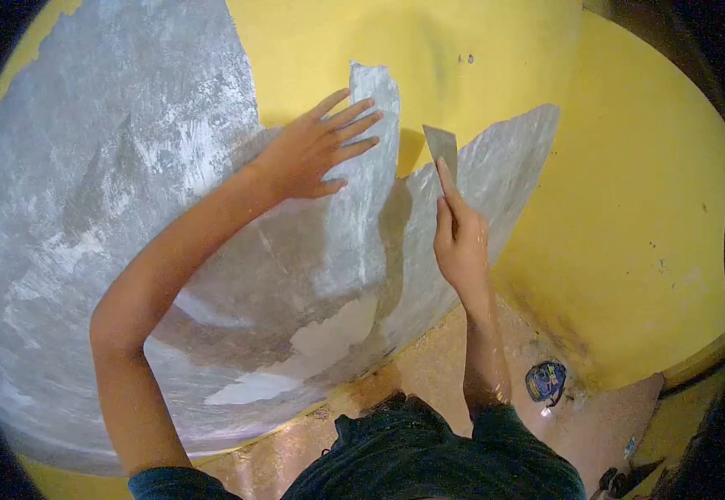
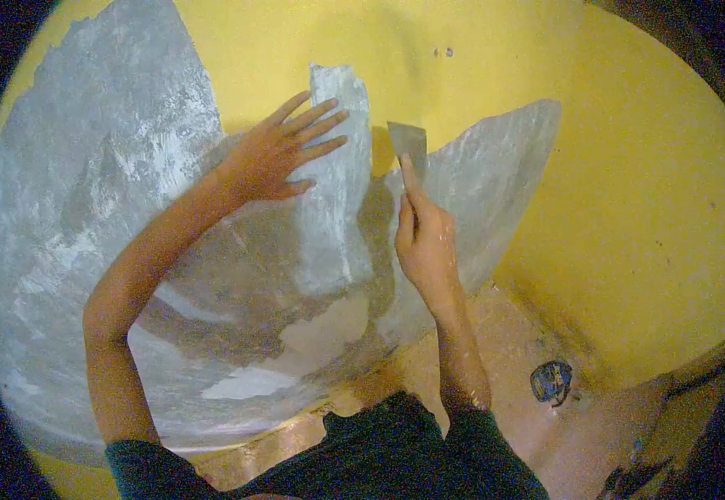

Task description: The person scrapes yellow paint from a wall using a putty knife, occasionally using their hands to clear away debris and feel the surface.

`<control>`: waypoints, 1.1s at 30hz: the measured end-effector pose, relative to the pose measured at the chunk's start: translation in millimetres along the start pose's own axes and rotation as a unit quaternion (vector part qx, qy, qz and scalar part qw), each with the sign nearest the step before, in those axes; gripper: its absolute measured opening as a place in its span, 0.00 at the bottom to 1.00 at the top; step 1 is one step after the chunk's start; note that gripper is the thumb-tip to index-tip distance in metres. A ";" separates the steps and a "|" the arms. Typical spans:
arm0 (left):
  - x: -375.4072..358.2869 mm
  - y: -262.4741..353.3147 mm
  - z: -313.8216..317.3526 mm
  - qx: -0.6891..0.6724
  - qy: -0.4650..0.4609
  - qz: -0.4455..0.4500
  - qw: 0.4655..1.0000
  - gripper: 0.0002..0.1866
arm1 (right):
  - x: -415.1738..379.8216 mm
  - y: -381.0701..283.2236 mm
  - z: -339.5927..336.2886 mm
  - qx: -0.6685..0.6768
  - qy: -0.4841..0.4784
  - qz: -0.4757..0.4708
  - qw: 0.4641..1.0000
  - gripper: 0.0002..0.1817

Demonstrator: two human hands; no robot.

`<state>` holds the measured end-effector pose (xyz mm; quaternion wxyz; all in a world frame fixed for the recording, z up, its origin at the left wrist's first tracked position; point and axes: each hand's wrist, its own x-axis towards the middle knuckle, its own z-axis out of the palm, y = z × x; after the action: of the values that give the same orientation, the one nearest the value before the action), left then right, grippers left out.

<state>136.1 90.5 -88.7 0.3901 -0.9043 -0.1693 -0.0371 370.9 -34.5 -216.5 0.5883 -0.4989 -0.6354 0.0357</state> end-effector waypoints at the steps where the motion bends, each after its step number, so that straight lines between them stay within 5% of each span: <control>1: 2.4 -3.2 -4.0 -0.004 -0.020 0.005 1.000 0.44 | -7.0 3.4 0.7 0.012 -0.005 0.012 1.000 0.30; 4: 15.7 -52.0 -40.7 0.073 0.132 -0.126 0.980 0.44 | -19.2 12.6 19.5 0.036 -0.005 0.001 0.999 0.31; 5: 24.7 -59.5 -79.7 0.033 0.024 -0.279 0.959 0.48 | -22.4 12.1 27.1 0.045 0.007 -0.023 0.999 0.31; 6: 20.7 -65.1 -104.9 0.231 0.129 -0.252 0.931 0.41 | -22.9 6.7 33.4 0.045 0.008 -0.018 0.999 0.31; 10: -9.9 -49.5 -163.7 0.224 0.151 -0.395 0.878 0.38 | -10.5 -15.5 64.0 0.049 -0.029 -0.077 0.995 0.34; 15: -53.7 -61.4 -145.3 0.298 0.184 -0.317 0.882 0.38 | 2.2 -21.3 72.6 0.019 -0.054 -0.061 0.996 0.38; 33: -56.7 -52.5 -131.4 0.349 0.162 -0.388 0.838 0.38 | 27.0 -33.7 61.3 -0.026 -0.029 -0.116 0.992 0.37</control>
<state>73.8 13.9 27.5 0.6554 -0.5498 -0.4419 -0.2701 308.0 0.2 -194.7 0.5565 -0.4355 -0.7067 -0.0349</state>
